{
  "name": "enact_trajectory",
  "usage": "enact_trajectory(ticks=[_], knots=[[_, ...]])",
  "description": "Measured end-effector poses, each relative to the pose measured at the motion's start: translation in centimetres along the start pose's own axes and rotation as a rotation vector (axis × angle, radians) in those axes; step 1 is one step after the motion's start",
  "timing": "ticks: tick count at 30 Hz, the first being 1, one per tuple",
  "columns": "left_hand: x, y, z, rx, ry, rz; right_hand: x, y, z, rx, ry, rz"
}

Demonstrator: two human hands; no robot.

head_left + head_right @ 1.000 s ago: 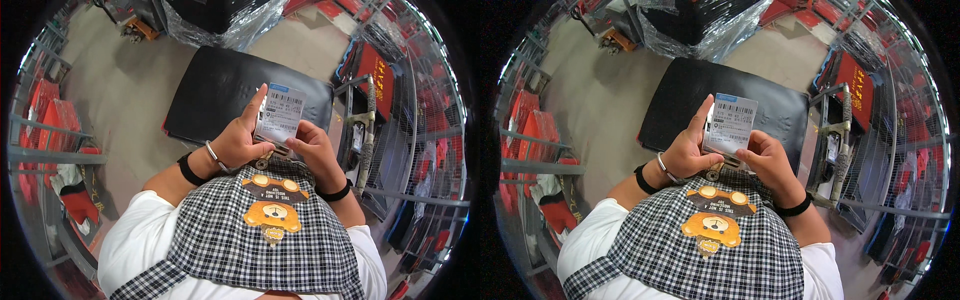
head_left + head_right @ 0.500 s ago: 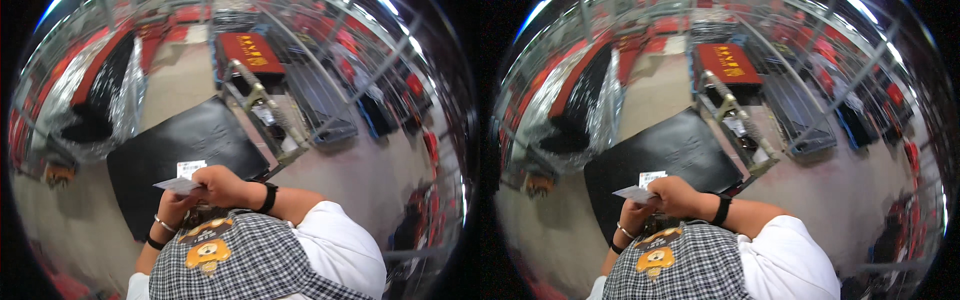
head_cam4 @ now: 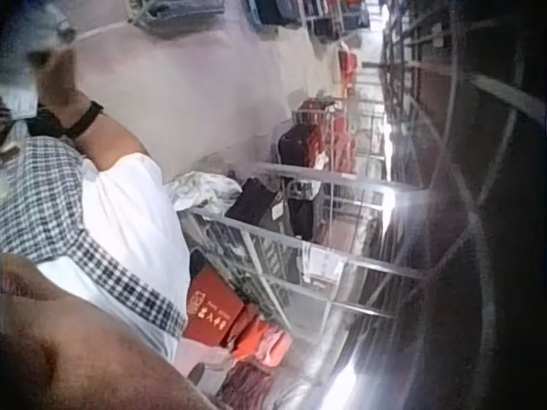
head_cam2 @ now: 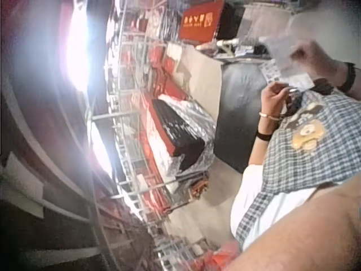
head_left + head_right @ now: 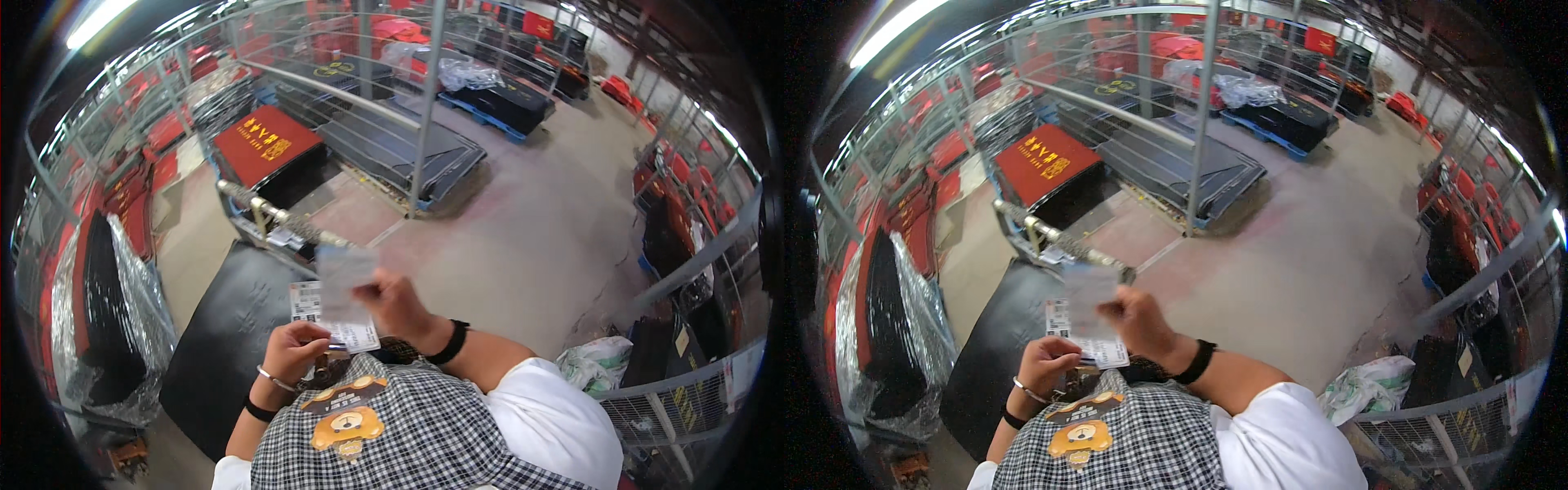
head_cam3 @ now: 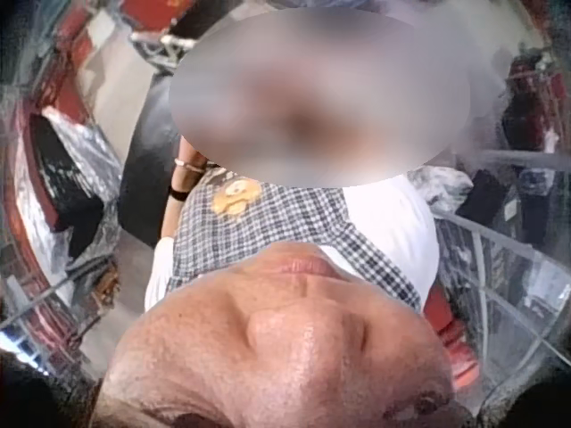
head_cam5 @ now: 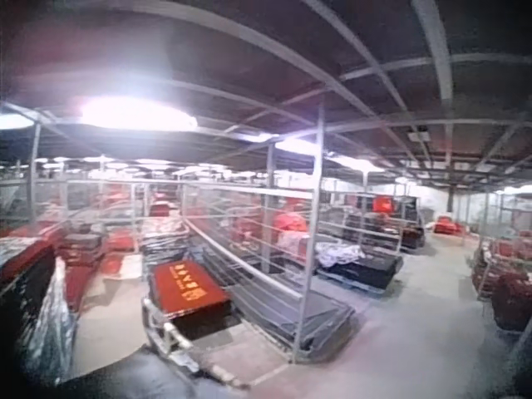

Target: The recorder is sorting, moving, and scanning stacks of rubber floor mats in a warehouse.

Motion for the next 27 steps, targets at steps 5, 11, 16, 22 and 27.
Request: enact_trajectory(ticks=[5,11,16,22,27], knots=[[-4.9,-4.0,-1.4,0.018,0.092,0.229,1.0,5.2,-1.8,-0.195,-0.082,-0.114],[-6.6,-7.4,-3.1,-0.125,-0.029,0.236,2.2,5.9,-0.5,-0.234,-0.098,-0.02],[-4.6,-9.4,-1.5,-0.135,0.02,0.019,6.5,12.3,-2.6,-0.166,-0.139,0.055],[-9.8,-2.9,-2.6,-0.124,-0.054,-0.049,11.9,17.5,-11.9,0.198,-0.39,0.152],[-20.3,2.6,0.1,-0.308,-0.025,-0.171,27.7,22.1,-20.2,0.546,-0.703,0.367]])
Point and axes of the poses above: each hand's wrist, its own x-axis away from the middle knuckle, its own y-axis out of the back of the hand, z = x × y, the point moved 5 cm from there along -x, towards the middle knuckle, and after that the axes turned 11 degrees about y, right-handed, at the moved point
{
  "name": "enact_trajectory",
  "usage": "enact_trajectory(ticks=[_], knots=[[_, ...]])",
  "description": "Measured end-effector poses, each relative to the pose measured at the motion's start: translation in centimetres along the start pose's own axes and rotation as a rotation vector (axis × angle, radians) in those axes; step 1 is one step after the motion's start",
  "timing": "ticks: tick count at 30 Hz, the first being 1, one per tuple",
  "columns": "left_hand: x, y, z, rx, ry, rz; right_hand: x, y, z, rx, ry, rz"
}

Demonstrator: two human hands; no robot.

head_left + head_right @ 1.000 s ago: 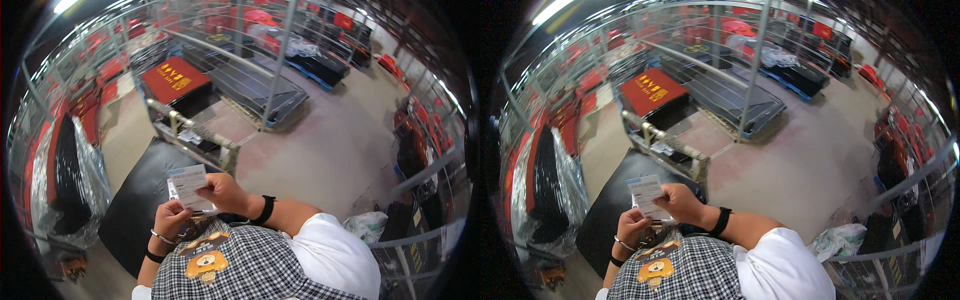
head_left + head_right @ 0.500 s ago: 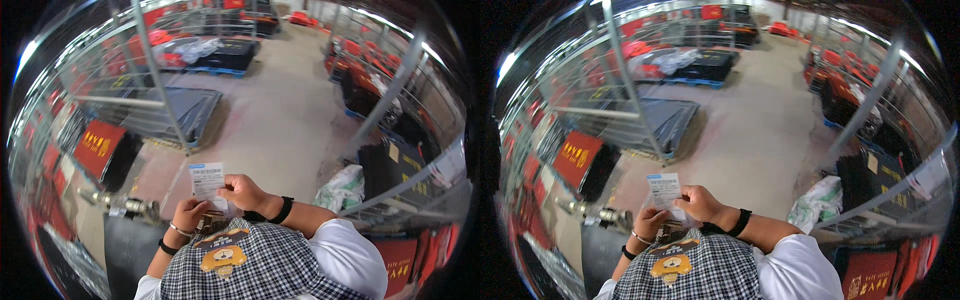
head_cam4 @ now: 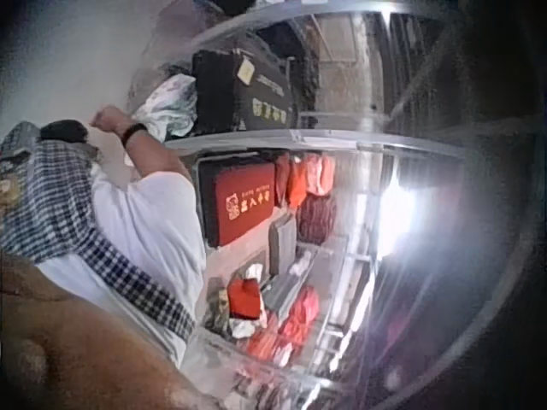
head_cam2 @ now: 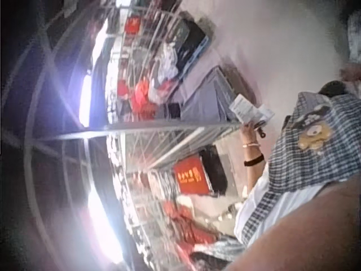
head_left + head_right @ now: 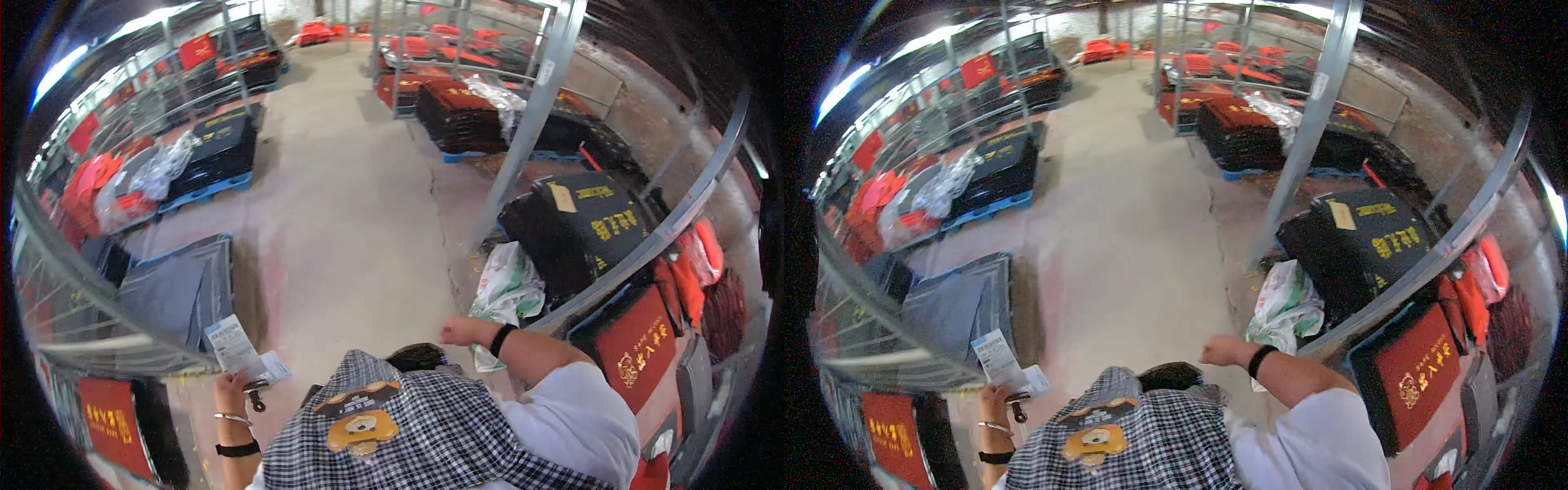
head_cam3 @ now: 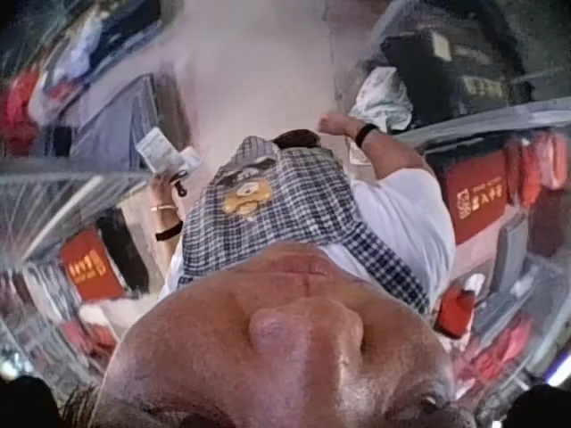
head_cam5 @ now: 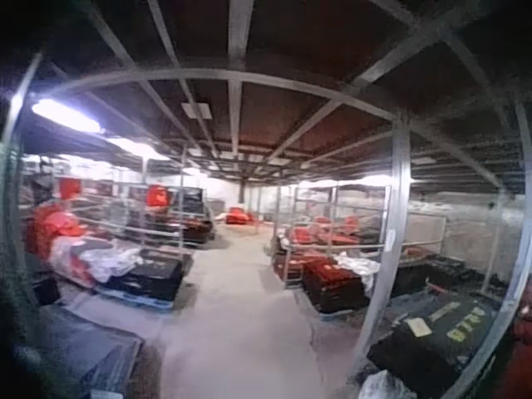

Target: The recorder is sorting, moving, and scanning stacks of rubber floor mats in a warehouse.

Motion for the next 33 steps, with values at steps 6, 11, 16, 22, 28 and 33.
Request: enact_trajectory(ticks=[6,11,16,22,28,33], knots=[[-7.4,-11.8,-11.2,-0.615,-0.486,0.32,12.1,-9.5,-12.6,-0.065,-0.415,-0.233],[-12.6,-17.8,-13.3,-0.288,-0.363,0.484,15.9,-16.5,-10.4,-1.413,-1.198,-0.824],[-14.6,-20.6,-6.1,-1.232,-0.506,0.431,21.5,-21.6,-12.8,-1.253,-0.995,-0.766],[-12.9,-11.3,19.4,-1.931,-0.388,0.589,19.9,-11.3,-17.1,0.097,-0.622,-0.04],[-7.9,8.6,31.1,-1.769,0.385,0.545,16.1,-5.8,-22.2,-0.209,-0.536,-0.78],[-2.4,10.7,33.1,-1.637,0.572,0.446,15.4,-5.8,-18.4,-0.44,-0.66,-0.839]])
Point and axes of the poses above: each hand's wrist, its own x-axis away from the middle knuckle, its own y-axis out of the back of the hand, z = x × y, the point moved 5 cm from there along -x, towards the middle knuckle, and after that the axes turned 11 degrees about y, right-handed, at the moved point
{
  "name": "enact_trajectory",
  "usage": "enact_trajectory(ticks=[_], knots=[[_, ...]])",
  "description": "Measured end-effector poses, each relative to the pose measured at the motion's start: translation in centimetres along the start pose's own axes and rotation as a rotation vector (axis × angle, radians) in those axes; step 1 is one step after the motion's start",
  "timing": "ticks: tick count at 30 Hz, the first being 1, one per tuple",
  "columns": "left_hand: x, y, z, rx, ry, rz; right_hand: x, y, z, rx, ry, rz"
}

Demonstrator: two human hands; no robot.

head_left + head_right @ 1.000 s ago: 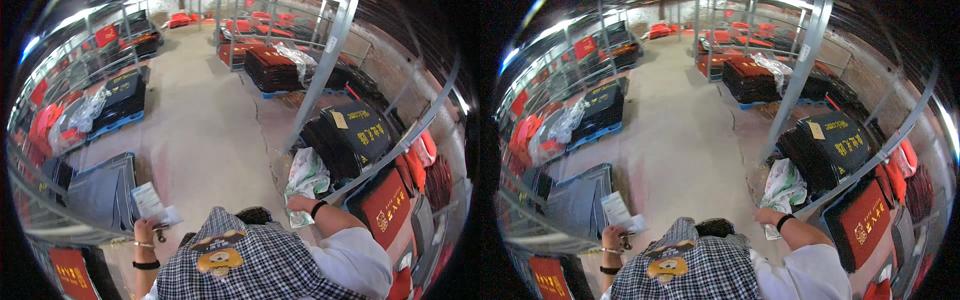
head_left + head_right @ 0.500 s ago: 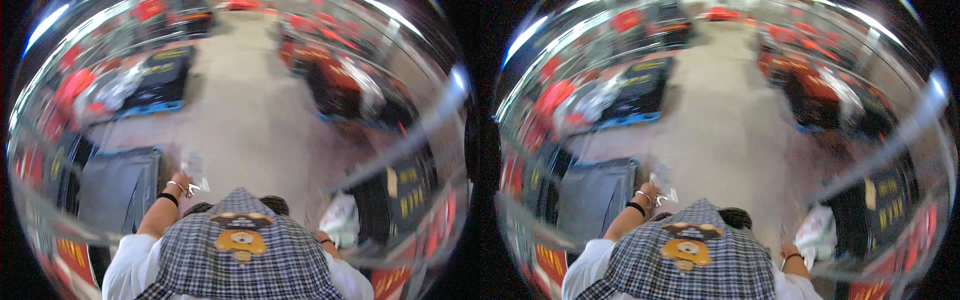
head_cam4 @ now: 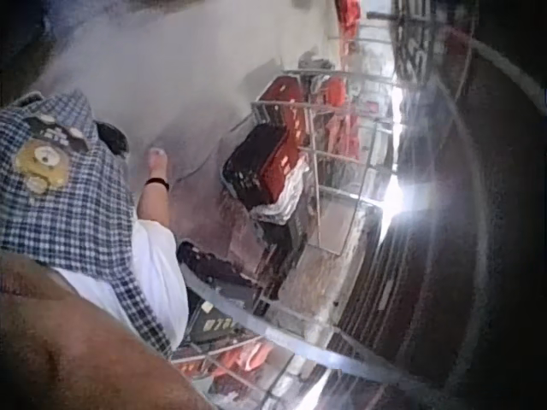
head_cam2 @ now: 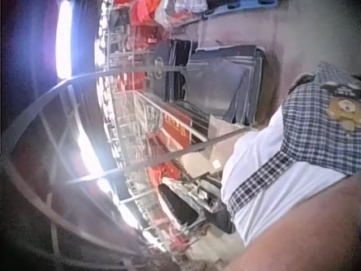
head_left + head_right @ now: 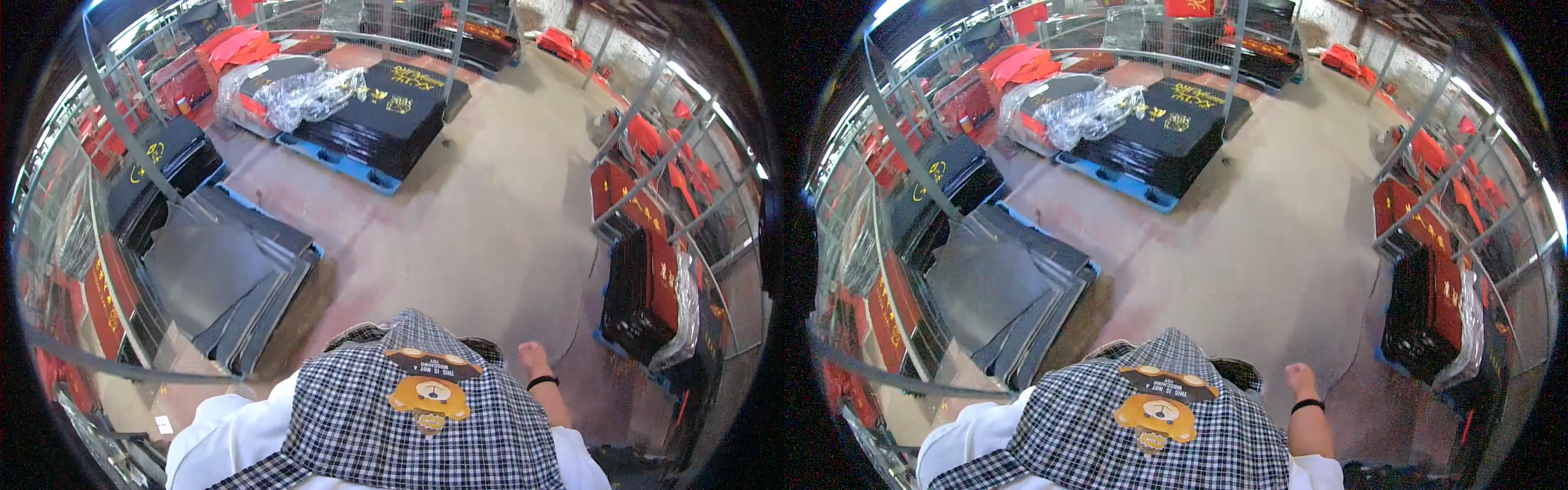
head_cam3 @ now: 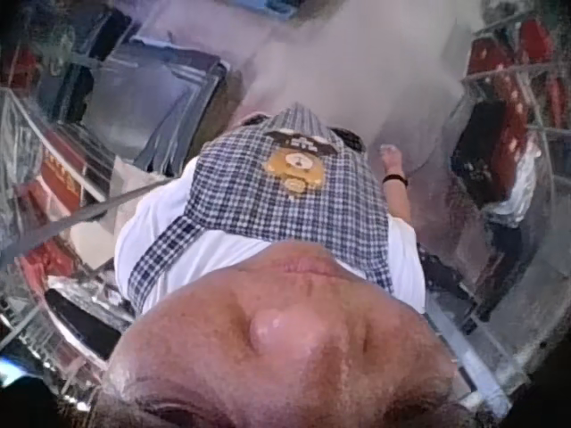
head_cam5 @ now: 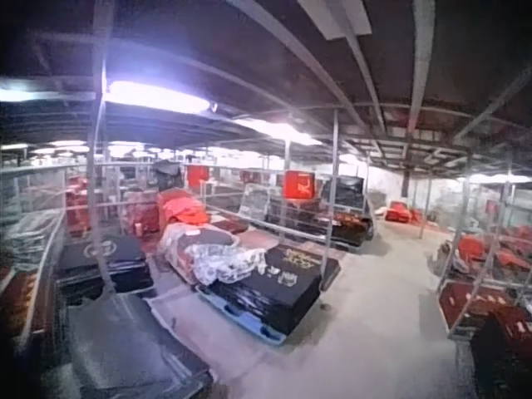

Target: The recorder is sorting, moving, and scanning stacks of rubber floor mats in a warehouse.

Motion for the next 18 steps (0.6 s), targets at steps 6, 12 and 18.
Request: enact_trajectory(ticks=[6,12,18], knots=[[-4.6,11.9,-12.0,-0.168,-0.373,-0.424,8.7,-0.8,9.6,-0.005,-0.327,0.544],[20.2,38.1,-26.2,0.22,-0.716,-0.74,10.7,3.5,5.8,-0.165,-0.438,0.315],[15.0,33.4,-26.2,0.12,-0.62,-0.576,4.9,0.6,-4.3,-0.271,-0.502,0.164]])
Point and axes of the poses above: each hand's wrist, its own x-axis away from the middle knuckle, its own y-axis out of the back of the hand, z = x × y, the point moved 5 cm from there along -x, towards the middle knuckle, and after that the axes turned 11 degrees about y, right-handed, at the moved point
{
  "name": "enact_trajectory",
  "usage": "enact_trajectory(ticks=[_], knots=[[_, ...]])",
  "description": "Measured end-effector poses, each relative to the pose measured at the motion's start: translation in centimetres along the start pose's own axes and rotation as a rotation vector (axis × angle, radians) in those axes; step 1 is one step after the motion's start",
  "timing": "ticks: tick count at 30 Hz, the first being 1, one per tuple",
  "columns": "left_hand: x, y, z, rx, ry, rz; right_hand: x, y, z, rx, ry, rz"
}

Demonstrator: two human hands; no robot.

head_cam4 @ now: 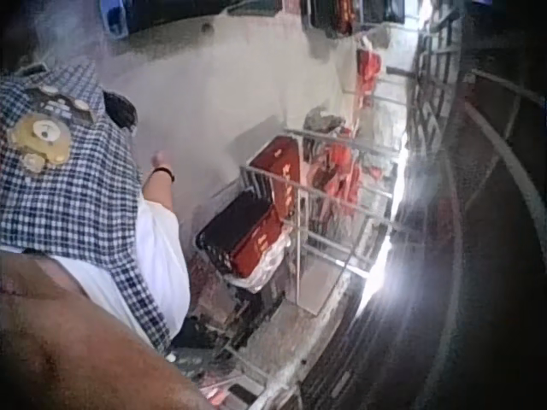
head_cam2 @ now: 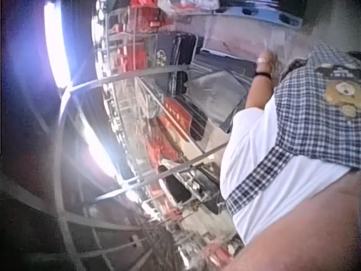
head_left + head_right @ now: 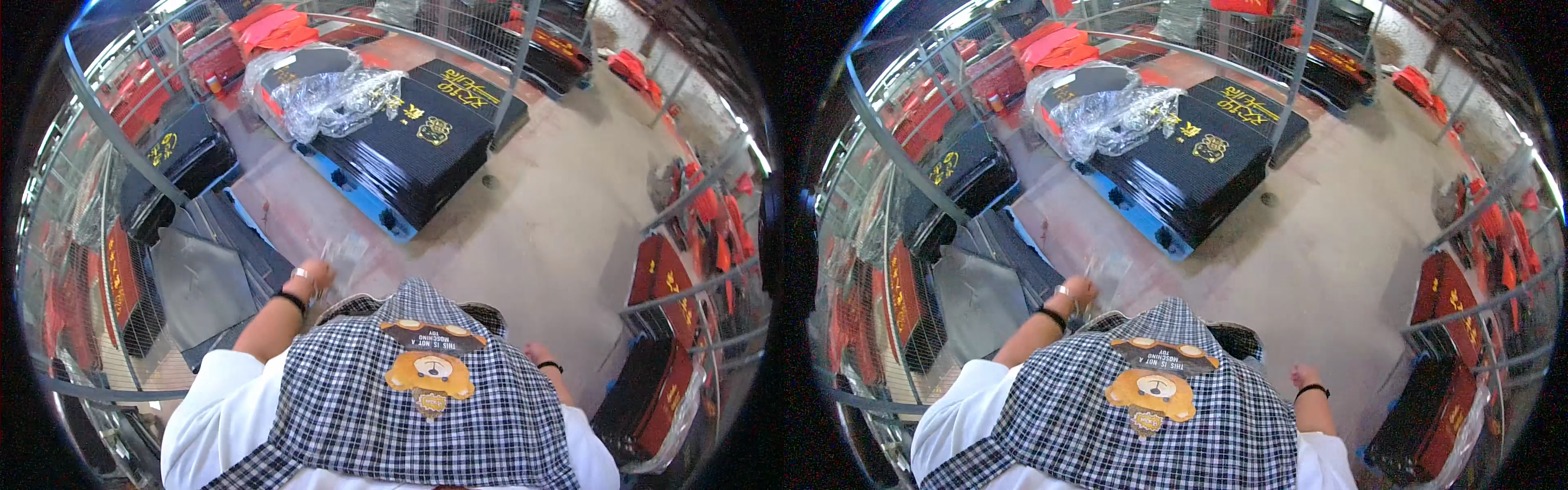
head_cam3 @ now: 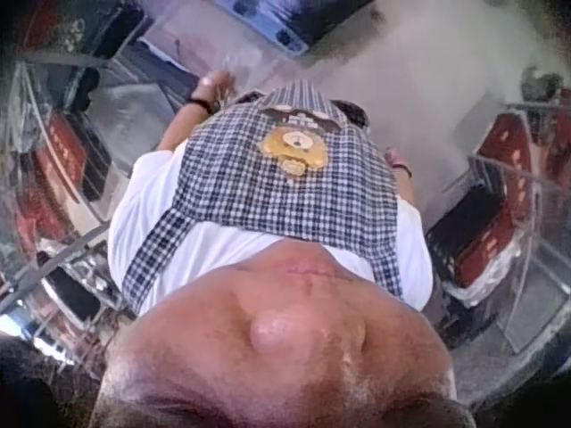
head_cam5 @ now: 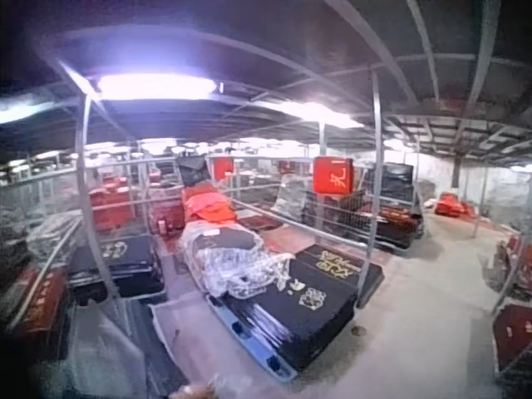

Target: The recorder is sorting, moving, and scanning stacks of rubber floor mats in a warehouse.

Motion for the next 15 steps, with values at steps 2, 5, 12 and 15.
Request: enact_trajectory(ticks=[2,5,12,15], knots=[[1.1,-7.9,5.1,-0.332,-0.25,0.151,-2.0,-1.8,0.6,-0.145,0.009,-0.09],[7.9,-10.8,10.9,-0.093,0.219,0.303,-1.1,-5.5,11.9,0.005,0.221,-0.057],[15.4,-16.2,15.1,-0.095,0.469,0.562,-2.4,-3.7,10.7,-0.001,0.214,-0.067],[12.6,-20.5,16.5,-0.192,0.434,0.375,-2.4,-3.7,10.3,-0.041,0.172,-0.009]])
Point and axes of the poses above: each hand's wrist, its own x-axis away from the middle knuckle, its own y-axis out of the back of the hand, z = x × y, the point moved 5 cm from there along -x, towards the middle knuckle, and after that the axes turned 11 degrees about y, right-handed, at the moved point
